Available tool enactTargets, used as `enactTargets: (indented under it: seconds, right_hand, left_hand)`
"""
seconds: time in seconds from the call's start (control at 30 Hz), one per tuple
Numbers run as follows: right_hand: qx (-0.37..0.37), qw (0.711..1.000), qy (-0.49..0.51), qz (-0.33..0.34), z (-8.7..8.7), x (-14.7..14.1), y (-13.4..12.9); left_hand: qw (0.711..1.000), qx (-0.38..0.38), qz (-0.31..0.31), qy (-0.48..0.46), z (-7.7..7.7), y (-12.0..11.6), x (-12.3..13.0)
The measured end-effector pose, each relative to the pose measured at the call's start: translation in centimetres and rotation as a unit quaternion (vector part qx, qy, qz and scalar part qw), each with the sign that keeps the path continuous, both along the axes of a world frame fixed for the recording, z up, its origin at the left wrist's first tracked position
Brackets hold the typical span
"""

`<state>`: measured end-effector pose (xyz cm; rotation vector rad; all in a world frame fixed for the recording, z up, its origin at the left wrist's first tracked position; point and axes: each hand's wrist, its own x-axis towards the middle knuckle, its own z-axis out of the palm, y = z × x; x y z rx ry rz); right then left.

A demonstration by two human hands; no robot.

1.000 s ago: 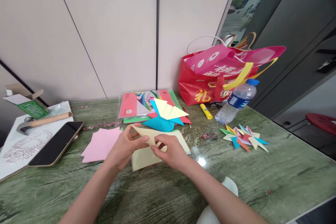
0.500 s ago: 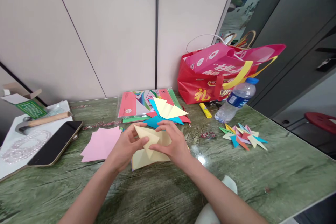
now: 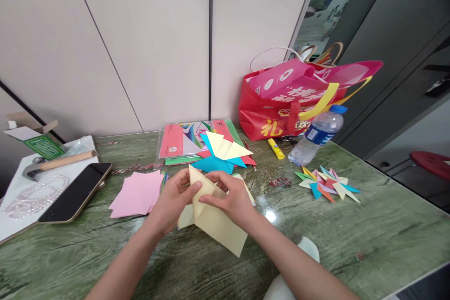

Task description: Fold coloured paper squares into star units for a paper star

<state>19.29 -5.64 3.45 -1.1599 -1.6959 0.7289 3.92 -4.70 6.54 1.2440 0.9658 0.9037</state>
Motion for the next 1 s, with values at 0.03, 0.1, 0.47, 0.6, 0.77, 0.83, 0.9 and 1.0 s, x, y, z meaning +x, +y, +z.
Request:
enactTargets:
  seconds: [0.03,0.1,0.47,0.6,0.77,0.83,0.9,1.0]
  right_hand:
    - [-0.004,1.0,0.006,0.0,0.0,0.0,0.0]
    - [-0.01,1.0,0.015,-0.001,-0.1,0.0,0.0]
    - [-0.107,0.982,0.146,0.053,-0.3,-0.2,0.3]
    - [-0.145,0.965,0.204,0.075,-0.5,0.0,0.6]
    - [-0.178,0.961,0.199,0.071,-0.2,0.4,0.7]
    - [-0.183,0.961,0.193,0.072,-0.1,0.5,0.7]
    - [-0.19,0.959,0.193,0.08,-0.1,0.5,0.7]
    - [-0.2,0.956,0.193,0.091,-0.2,0.5,0.7]
  left_hand:
    - [1.0,-0.003,0.001,0.002,-0.1,0.0,0.0]
    - [1.0,-0.009,0.005,0.008,-0.2,0.0,0.1]
    - [0.997,-0.004,0.051,0.049,0.0,-0.1,0.3]
    - [0.999,0.004,0.035,0.035,0.3,0.0,0.0]
    - [0.999,0.024,0.016,0.018,0.5,0.3,-0.9]
    - [0.999,0.039,0.005,0.025,0.5,0.4,-1.1]
    - [0.998,0.045,-0.001,0.033,0.5,0.5,-1.2]
    - [0.998,0.043,0.002,0.038,0.5,0.5,-1.3]
